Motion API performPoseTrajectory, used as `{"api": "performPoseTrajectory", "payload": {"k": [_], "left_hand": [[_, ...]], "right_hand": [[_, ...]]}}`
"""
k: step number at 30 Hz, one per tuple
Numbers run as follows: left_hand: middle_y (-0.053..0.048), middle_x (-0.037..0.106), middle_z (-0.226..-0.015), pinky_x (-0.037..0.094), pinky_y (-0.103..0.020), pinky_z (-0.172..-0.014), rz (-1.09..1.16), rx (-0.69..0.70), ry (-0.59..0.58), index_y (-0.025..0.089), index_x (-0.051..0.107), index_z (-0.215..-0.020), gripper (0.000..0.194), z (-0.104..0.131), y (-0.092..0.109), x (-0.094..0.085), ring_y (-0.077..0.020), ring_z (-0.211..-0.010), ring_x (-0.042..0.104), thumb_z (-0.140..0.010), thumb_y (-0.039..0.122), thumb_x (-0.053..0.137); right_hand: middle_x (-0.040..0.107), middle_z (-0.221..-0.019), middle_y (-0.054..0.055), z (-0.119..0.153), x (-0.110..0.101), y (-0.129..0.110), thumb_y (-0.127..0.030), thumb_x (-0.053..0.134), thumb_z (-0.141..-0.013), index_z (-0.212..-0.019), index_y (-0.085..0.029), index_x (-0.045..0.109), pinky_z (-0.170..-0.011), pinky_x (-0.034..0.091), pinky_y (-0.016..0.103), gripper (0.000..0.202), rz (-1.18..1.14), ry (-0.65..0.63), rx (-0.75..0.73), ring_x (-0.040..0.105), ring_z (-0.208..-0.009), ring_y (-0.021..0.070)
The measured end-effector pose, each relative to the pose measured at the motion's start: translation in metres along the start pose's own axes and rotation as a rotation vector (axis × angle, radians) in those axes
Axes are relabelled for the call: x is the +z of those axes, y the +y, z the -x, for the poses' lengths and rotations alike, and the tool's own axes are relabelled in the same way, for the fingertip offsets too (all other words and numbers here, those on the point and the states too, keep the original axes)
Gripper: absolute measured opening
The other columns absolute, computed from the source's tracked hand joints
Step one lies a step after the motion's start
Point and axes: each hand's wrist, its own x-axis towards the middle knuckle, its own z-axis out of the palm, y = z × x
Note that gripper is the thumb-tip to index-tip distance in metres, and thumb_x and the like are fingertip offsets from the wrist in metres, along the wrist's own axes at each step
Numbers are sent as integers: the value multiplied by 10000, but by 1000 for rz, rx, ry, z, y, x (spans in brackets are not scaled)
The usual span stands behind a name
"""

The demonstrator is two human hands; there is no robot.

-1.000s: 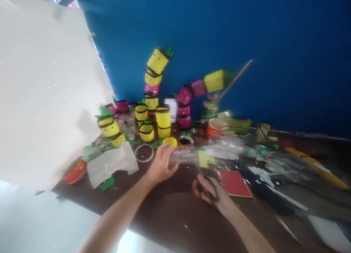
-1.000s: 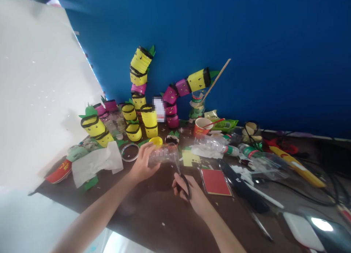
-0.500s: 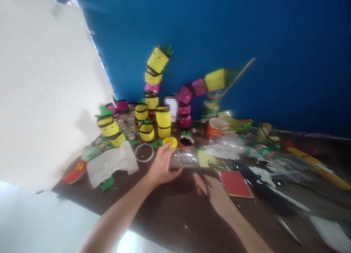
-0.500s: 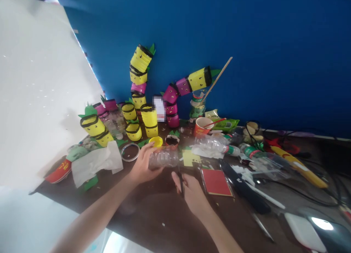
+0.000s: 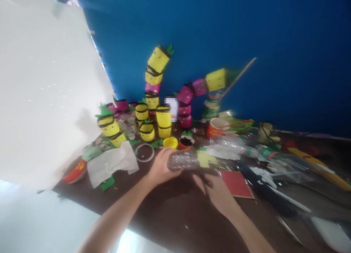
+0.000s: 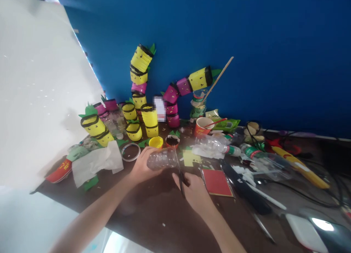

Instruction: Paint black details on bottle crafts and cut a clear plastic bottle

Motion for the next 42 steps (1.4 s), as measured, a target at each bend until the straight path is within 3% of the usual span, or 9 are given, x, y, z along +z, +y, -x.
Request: {"api": "performPoseTrajectory", "payload": {"k": [17,24,31,36,42], "left_hand": [[-54,647,-1013,521,-374,-833,195,-226,-92,201,574,-1063,589,-8,2,-13,-219,-909,633,-543,353,804],[-57,653,-1031,524,-382,-838,237,-221,-224,211,587,-1110,653,-7,-1,-14,-230,-921,637,-517,354,820],[-73,673,-1026,530,-375,-844,345,-334,-228,179,605,-1114,676,-6,-4,-12,-233,-915,655,-509,373,838],[-60,697,-956,543,-346,-790,454,-407,-307,164,619,-1090,637,-10,-6,-18,-228,-876,668,-526,362,840],[-81,675,-1021,529,-372,-825,443,-435,-280,172,578,-1119,701,-11,-7,-21,-250,-931,656,-505,370,853]], "right_hand": [[415,-487,-7,-2,-9,1,-613,597,-701,-458,-171,496,-471,309,237,514,134,30,-3,400,-519,119],[401,-474,-9,-4,-8,6,-644,585,-685,-449,-181,494,-453,291,247,528,74,-9,-40,368,-508,121],[328,-482,-12,-6,-9,9,-641,563,-709,-427,-184,418,-482,248,258,556,182,31,-42,300,-508,102],[308,-487,-17,-6,-14,12,-663,567,-686,-432,-197,360,-495,240,266,570,225,57,-35,283,-514,102],[361,-476,-13,-5,-20,9,-668,537,-713,-447,-193,413,-479,279,256,558,149,138,11,336,-512,114]]}}
